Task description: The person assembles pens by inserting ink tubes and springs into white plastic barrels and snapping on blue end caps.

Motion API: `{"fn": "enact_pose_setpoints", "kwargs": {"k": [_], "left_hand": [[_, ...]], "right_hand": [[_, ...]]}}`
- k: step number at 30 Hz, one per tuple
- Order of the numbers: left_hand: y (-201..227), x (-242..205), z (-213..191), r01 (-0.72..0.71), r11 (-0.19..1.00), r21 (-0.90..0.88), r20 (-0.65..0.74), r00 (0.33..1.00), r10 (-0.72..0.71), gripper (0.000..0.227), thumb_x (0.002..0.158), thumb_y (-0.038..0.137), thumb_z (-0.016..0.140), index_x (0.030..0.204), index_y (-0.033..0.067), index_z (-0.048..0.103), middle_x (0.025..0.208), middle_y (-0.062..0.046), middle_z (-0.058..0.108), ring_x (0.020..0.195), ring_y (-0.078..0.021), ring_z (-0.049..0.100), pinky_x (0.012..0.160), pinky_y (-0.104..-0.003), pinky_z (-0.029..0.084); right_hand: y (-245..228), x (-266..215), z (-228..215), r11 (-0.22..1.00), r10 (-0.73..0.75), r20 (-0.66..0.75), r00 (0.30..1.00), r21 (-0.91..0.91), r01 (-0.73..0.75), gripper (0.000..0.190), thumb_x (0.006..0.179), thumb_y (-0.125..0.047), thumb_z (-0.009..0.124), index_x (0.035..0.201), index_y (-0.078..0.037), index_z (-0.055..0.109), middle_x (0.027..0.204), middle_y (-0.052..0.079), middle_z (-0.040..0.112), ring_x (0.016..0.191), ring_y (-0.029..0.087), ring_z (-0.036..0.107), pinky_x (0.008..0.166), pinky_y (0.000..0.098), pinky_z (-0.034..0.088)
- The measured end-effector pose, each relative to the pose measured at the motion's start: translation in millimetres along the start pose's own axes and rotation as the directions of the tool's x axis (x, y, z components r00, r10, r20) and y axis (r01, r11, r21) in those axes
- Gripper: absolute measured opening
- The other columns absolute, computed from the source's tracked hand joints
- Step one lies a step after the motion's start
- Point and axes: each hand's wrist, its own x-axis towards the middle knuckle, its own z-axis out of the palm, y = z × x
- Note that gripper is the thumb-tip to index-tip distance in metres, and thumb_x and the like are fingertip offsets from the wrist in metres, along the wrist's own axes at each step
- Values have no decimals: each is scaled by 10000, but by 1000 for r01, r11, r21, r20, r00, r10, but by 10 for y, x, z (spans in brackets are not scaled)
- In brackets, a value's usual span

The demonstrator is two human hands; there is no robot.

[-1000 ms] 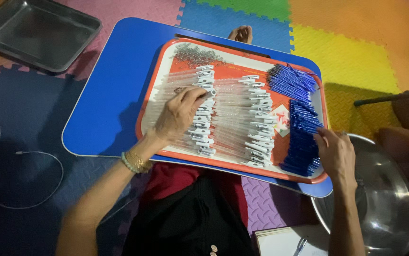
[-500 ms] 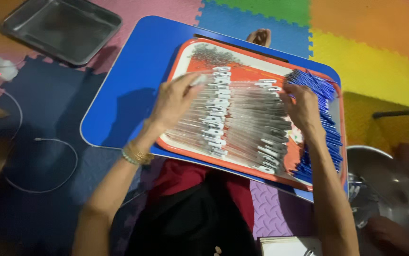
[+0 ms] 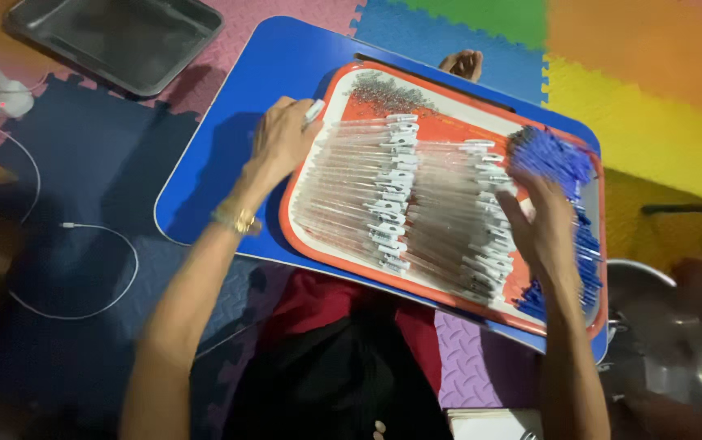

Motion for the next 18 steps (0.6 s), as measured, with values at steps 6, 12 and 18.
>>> {"fn": "enact_pose_setpoints", "kwargs": {"k": [6, 12, 18], "left_hand": [[-448, 550, 616, 96, 991, 91, 139, 984, -108, 348, 992, 350, 670, 752, 100, 652, 755, -210, 710, 826, -515, 659, 689, -608, 435], [-630, 510, 560, 54, 960, 276, 256, 958, -127, 438, 877, 485, 599, 694, 89, 631, 708, -241, 677, 775, -555, 684, 688, -578, 450], [-646, -472, 103, 266, 948, 173, 277, 911, -306, 521, 967, 608, 672, 902, 91, 657, 838, -135, 753, 733, -395, 660, 685, -526, 437]], "right_hand": [[-196, -2128, -227, 374, 692, 582, 428, 218, -901, 539, 1022, -336, 612, 1196, 92, 889, 994, 290, 961, 863, 345, 903, 814, 435, 713], [-705, -2139, 129, 56, 742, 504, 442, 610, -790, 585, 1047, -342, 569, 1354, 139, 694, 1043, 404, 811, 902, 473, 784, 786, 524, 633], [-556, -2180, 82, -28, 788, 442, 428, 720, -694, 441, 1155, -259, 564, 1228, 155, 698, 1124, 368, 813, 863, 394, 783, 746, 420, 613]]}}
